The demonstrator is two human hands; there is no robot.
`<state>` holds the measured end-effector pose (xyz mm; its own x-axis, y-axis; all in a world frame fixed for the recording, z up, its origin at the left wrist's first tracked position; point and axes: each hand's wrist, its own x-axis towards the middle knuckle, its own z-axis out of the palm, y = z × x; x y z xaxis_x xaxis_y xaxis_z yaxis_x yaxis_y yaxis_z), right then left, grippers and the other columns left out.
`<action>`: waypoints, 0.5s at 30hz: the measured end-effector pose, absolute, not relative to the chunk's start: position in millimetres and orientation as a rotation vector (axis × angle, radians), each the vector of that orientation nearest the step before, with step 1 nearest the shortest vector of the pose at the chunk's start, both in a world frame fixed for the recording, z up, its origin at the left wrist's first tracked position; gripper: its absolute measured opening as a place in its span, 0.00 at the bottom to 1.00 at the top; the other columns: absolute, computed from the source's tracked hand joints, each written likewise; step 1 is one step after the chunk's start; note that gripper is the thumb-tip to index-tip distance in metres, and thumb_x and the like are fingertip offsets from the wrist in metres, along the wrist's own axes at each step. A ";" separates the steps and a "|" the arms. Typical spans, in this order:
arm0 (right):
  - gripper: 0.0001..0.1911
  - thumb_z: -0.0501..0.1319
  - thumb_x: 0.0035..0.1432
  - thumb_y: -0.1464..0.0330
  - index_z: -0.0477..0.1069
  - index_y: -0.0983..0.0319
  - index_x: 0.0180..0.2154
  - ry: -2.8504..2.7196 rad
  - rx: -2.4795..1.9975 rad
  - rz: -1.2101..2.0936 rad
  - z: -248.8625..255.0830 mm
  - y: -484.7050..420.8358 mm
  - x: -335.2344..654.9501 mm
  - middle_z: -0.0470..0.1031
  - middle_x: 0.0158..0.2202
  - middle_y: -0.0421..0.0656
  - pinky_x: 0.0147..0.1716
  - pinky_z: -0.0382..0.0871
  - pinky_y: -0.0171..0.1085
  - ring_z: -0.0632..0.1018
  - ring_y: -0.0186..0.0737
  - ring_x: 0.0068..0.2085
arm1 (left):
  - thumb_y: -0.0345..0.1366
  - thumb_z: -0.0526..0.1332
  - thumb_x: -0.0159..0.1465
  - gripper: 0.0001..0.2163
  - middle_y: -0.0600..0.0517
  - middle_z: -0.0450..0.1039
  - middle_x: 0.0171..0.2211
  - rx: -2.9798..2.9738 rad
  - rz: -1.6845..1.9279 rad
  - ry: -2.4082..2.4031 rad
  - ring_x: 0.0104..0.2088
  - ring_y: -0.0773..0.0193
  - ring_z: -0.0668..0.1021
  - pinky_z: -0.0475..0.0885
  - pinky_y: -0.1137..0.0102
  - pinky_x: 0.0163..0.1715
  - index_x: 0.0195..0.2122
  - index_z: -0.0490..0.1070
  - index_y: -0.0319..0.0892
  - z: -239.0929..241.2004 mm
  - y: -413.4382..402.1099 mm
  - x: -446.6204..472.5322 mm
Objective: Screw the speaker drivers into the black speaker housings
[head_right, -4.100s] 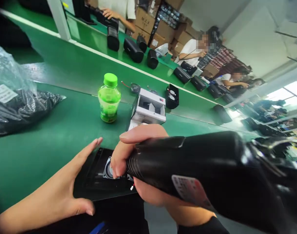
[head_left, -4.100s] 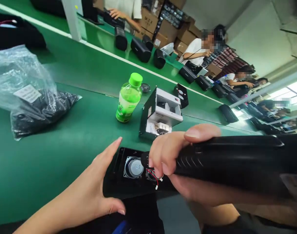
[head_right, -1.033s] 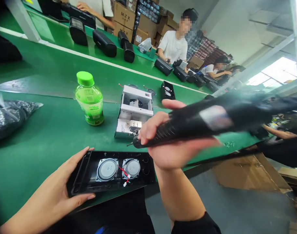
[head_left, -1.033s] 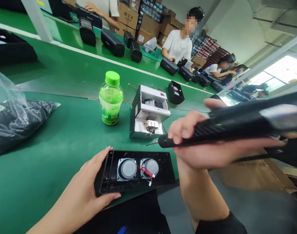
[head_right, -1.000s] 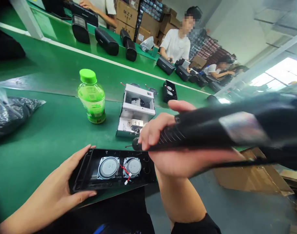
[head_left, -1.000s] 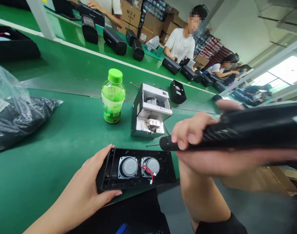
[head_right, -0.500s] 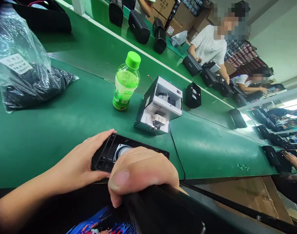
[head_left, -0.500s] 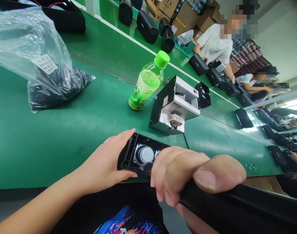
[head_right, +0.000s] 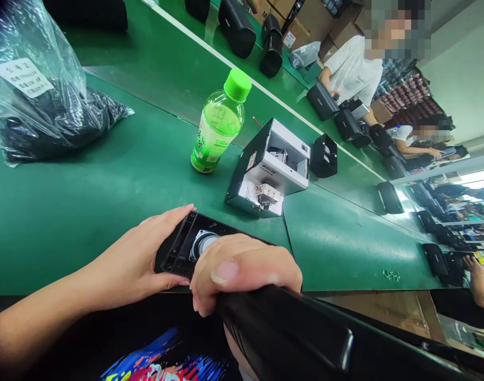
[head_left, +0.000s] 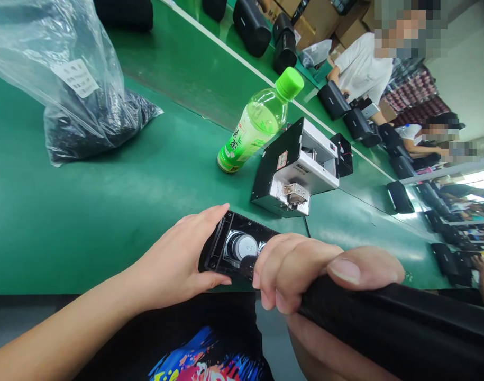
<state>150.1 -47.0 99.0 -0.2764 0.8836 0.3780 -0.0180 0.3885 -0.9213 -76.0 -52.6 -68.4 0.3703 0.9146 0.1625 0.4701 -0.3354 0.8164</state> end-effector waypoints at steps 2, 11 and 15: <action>0.17 0.64 0.94 0.53 0.94 0.37 0.62 -1.607 -0.788 1.093 97.2 -45.8 150.6 0.82 0.27 0.34 0.33 0.91 0.45 0.85 0.43 0.24 | 0.58 0.86 0.70 0.64 0.39 0.68 0.92 1.947 0.834 1.193 0.87 0.29 0.77 0.77 0.36 0.87 0.97 0.48 0.60 -67.9 -52.8 -75.6; 0.15 0.75 0.83 0.43 0.91 0.41 0.59 -1.624 -0.840 1.263 99.4 -35.6 158.7 0.84 0.31 0.38 0.34 0.93 0.49 0.87 0.48 0.31 | 0.56 0.85 0.71 0.61 0.39 0.69 0.92 1.946 0.836 1.194 0.88 0.30 0.77 0.76 0.36 0.88 0.97 0.50 0.56 -64.6 -52.9 -75.0; 0.14 0.81 0.78 0.44 0.91 0.44 0.49 -1.722 -0.906 1.301 105.8 -31.9 169.7 0.86 0.32 0.39 0.34 0.93 0.48 0.89 0.49 0.32 | 0.55 0.86 0.70 0.63 0.39 0.67 0.92 1.927 0.823 1.204 0.89 0.29 0.75 0.75 0.34 0.89 0.97 0.50 0.57 -62.7 -53.4 -73.3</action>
